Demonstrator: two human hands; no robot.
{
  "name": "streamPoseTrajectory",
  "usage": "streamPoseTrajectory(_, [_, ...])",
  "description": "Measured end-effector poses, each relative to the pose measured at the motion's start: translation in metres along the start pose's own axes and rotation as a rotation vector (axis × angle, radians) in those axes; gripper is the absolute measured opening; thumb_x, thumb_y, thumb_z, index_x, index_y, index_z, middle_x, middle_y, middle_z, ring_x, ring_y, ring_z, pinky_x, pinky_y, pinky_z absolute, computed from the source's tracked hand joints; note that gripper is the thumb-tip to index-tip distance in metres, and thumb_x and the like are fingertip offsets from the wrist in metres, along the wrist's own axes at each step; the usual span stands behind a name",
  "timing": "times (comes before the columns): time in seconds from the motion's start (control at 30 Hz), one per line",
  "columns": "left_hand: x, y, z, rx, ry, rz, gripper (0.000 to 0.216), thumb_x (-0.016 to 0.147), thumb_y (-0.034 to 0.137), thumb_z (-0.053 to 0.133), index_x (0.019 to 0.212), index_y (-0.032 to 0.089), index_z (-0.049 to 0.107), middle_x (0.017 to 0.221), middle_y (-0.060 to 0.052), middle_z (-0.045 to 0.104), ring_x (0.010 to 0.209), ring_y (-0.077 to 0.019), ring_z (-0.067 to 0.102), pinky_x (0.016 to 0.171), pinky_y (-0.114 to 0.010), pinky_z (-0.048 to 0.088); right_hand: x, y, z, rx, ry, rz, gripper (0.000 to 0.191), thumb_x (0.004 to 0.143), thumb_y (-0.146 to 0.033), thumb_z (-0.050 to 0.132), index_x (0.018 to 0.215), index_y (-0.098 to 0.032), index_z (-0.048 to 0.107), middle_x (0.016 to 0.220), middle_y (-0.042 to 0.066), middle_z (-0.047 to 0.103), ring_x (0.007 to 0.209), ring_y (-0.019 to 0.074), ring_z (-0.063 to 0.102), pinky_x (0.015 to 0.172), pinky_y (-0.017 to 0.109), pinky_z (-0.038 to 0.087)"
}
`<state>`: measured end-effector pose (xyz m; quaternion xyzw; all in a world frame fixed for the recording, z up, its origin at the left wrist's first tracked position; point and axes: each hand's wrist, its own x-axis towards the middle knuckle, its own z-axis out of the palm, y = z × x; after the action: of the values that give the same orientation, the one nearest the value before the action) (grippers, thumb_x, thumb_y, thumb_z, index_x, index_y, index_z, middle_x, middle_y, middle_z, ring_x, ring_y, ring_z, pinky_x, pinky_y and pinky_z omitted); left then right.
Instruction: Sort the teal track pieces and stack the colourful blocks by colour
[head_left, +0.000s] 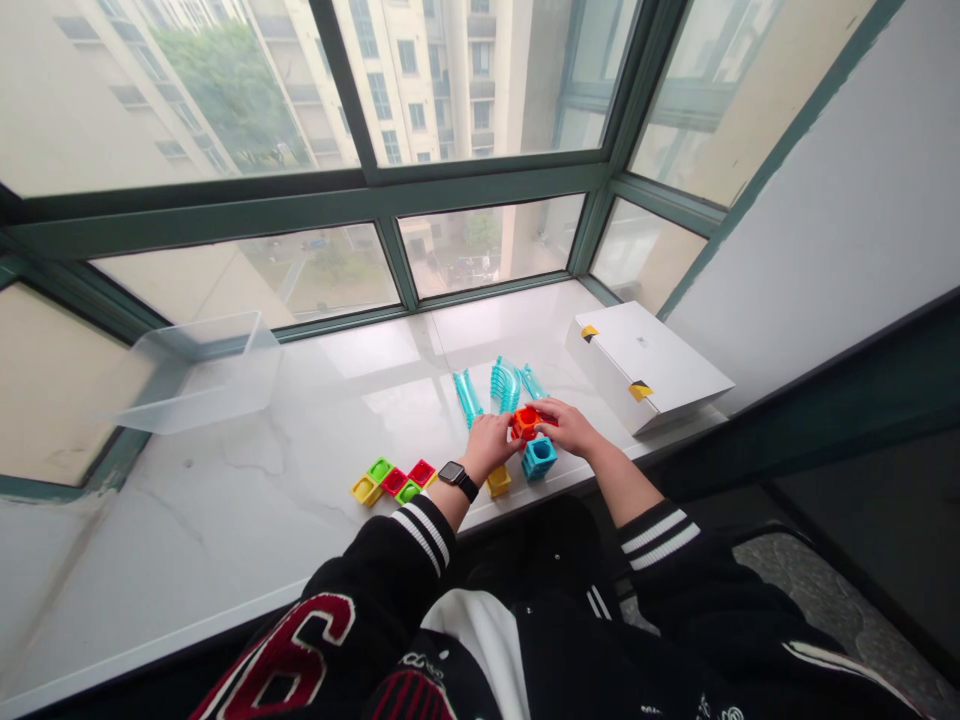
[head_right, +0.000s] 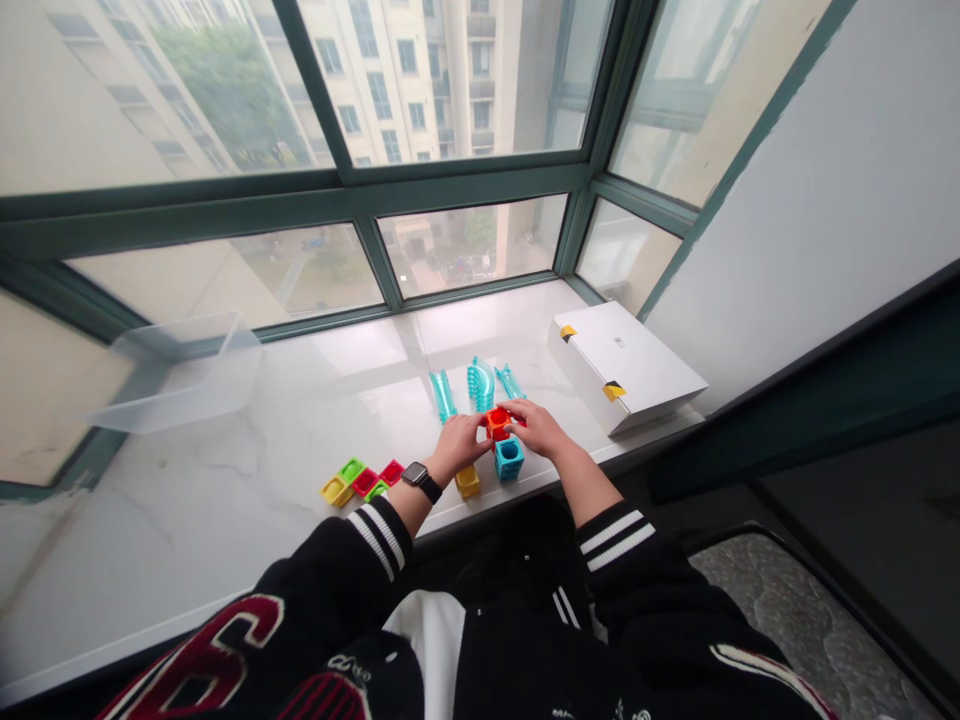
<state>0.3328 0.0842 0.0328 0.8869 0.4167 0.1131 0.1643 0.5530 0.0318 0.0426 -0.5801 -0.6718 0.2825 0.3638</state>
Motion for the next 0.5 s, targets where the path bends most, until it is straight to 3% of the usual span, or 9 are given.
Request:
streamPoseTrajectory(0.13, [0.001,0.0,-0.003,0.002,-0.021,0.047,0.04,0.092,0.046,0.074,0.122,0.022,0.067,0.109,-0.01,0.078,0.109,-0.0296,0.071,0.103,-0.044,0.048,-0.001,0.001,0.002,0.013,0.02,0.0,0.052,0.083,-0.015,0.067,0.132,-0.03,0.074,0.132,0.006,0.072,0.123,0.0236,0.069,0.112,0.044,0.055])
streamPoseTrajectory(0.27, [-0.009,-0.002,-0.019,-0.073,0.049,0.102,0.061,0.093,0.044,0.073,0.147,0.02,0.054,0.133,-0.014,0.072,0.125,-0.0309,0.066,0.11,-0.046,0.048,-0.002,0.002,0.003,0.012,0.028,-0.01,0.051,0.084,-0.016,0.068,0.133,-0.03,0.074,0.134,0.006,0.072,0.124,0.0238,0.068,0.113,0.044,0.054])
streamPoseTrajectory(0.4, [-0.041,-0.019,-0.05,-0.274,0.184,0.086,0.054,0.1,0.04,0.062,0.151,0.024,0.05,0.135,-0.011,0.072,0.127,-0.0246,0.066,0.111,-0.043,0.051,-0.002,0.003,0.003,0.005,0.02,-0.007,0.051,0.085,-0.016,0.067,0.134,-0.029,0.073,0.136,0.007,0.071,0.124,0.0236,0.069,0.112,0.043,0.055])
streamPoseTrajectory(0.5, [-0.081,-0.047,-0.069,-0.393,0.288,-0.047,0.047,0.102,0.043,0.056,0.145,0.023,0.055,0.13,-0.009,0.074,0.12,-0.023,0.07,0.11,-0.042,0.053,0.0,0.005,0.002,-0.004,0.019,0.0,0.049,0.085,-0.018,0.068,0.132,-0.028,0.074,0.135,0.007,0.072,0.122,0.0235,0.07,0.11,0.043,0.056])
